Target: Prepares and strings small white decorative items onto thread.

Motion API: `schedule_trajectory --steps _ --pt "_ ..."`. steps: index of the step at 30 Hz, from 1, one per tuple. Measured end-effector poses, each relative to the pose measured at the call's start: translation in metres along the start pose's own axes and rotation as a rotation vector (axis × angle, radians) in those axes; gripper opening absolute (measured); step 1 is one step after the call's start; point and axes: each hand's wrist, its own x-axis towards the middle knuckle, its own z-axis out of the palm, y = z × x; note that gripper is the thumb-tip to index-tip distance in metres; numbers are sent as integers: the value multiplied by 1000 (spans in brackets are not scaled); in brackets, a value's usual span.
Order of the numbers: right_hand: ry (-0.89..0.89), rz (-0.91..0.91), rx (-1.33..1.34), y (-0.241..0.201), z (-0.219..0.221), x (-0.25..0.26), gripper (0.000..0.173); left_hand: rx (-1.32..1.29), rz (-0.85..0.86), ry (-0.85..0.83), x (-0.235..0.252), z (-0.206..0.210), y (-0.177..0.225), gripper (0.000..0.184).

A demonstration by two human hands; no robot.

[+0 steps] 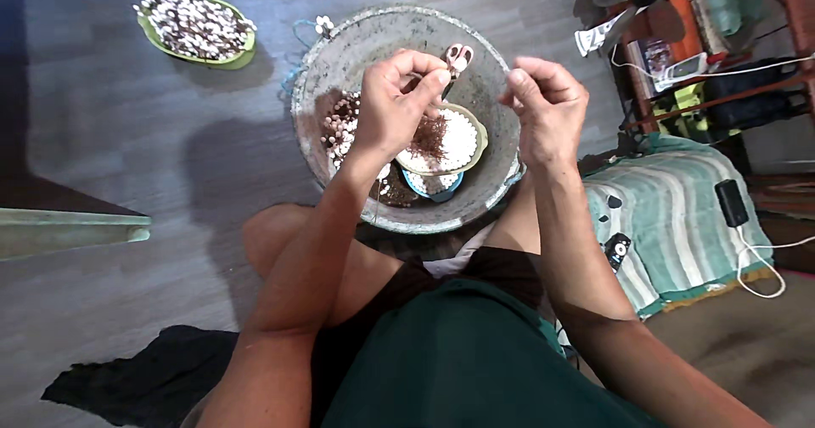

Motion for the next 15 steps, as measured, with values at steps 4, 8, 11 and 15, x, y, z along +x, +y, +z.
schedule_trajectory --steps 4,8,11,15 --pt "105 157 -45 32 -21 -3 14 -125 -90 -32 2 -5 1 12" --pt "22 381 -491 96 -35 -5 29 -252 -144 -46 6 -5 -3 11" --pt "-202 557 -965 143 -40 -8 30 -279 -180 -59 8 -5 -7 11" --pt "-400 770 -1234 193 -46 -15 25 -285 -186 -93 10 -7 -11 8"
